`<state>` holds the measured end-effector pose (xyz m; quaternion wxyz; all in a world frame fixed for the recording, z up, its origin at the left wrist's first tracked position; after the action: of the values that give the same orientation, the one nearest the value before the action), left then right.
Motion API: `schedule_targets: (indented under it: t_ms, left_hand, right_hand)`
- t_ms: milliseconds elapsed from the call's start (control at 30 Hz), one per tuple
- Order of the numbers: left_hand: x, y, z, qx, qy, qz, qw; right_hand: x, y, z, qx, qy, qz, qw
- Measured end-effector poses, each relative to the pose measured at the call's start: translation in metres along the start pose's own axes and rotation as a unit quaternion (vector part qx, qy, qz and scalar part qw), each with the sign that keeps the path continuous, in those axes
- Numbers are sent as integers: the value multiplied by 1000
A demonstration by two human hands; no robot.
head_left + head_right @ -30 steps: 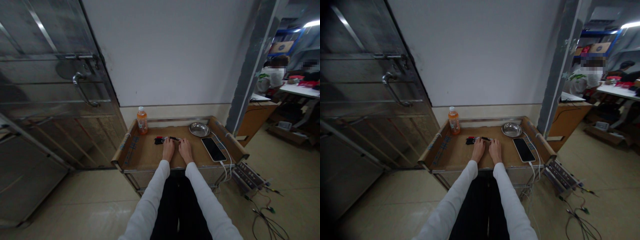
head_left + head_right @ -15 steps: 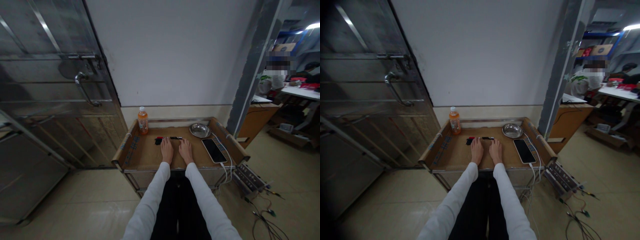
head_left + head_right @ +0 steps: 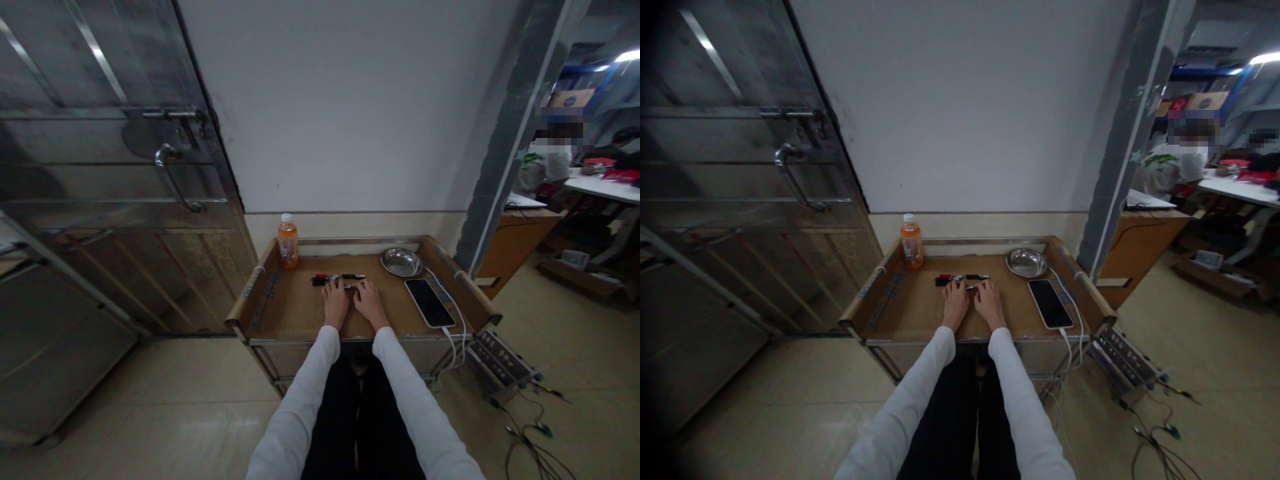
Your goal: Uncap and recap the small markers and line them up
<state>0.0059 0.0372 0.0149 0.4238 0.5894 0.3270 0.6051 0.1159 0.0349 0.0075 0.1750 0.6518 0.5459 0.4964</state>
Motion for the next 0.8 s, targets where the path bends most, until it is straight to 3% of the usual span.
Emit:
schedule_targets:
  t_ms: [267, 567, 700, 800]
  left_hand:
    - [6, -8, 9, -179, -121, -14, 976]
    - [7, 11, 1, -354, -84, 96, 927]
    - [7, 12, 0, -383, -101, 98, 913]
    - [9, 8, -6, -403, -70, 108, 906]
  right_hand:
    - [1, 5, 3, -32, -8, 36, 999]
    - [1, 2, 6, -38, -30, 12, 999]
    - [3, -3, 7, -33, -27, -8, 999]
    - [4, -5, 10, -23, -26, -3, 999]
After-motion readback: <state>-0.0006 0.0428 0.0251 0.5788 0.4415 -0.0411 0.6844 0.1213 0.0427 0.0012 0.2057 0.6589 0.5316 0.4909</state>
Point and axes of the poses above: each hand's wrist, its own x-axis towards the middle knuckle, its own y-axis out of the back of the hand, z = x × y, the point moved 5 cm from there along x, towards the middle knuckle, and after that the axes turned 7 degrees about x, right-handed, at the moved point
